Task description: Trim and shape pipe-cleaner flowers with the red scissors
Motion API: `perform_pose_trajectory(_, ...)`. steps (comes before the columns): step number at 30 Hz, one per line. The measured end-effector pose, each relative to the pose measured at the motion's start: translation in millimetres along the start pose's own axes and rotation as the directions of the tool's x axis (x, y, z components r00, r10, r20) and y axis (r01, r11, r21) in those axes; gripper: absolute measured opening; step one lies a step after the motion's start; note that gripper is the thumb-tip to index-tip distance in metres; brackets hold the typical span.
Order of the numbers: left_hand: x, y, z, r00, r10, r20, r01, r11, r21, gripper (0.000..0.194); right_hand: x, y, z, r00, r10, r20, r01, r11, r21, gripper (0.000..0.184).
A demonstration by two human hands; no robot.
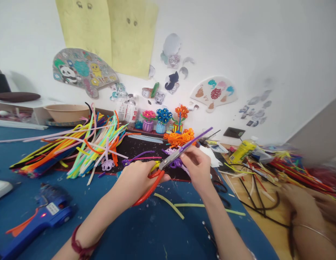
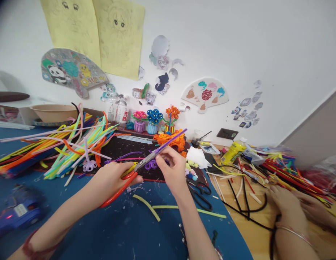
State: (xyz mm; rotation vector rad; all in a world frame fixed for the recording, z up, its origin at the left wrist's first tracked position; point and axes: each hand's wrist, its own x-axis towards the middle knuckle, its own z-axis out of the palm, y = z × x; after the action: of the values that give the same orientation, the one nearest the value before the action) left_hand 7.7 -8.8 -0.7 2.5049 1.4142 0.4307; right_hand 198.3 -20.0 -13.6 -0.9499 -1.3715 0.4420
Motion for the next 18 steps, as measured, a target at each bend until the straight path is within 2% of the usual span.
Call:
perform_pose_trajectory(5, 0.7, -1.9, 0.4, 0.999, 0.017, 0.031, -0.016, 0.999, -0.038, 0.046, -0.4, -1.7, -0.2, 1.000, -0.001, 0.004, 0.001, 1.000, -0.012, 0.010)
perform_pose_trajectory(11, 0.0, 2.5, -2.7, 1.000, 0.015, -0.020, -0.016, 0.995, -0.095, 0.030, -2.0, -6.9, 2.3, 0.998, 0.021, 0.063, -0.020, 1.000, -0.021, 0.005)
perform_pose_trajectory(18, 0.7, 1.2, -3.2, 1.000, 0.004, -0.007, -0.004, 0.998, -0.058, 0.036, -2.1, -8.4, 3.0, 0.996, 0.003, 0.084, 0.001, 0.999, -0.041, 0.007)
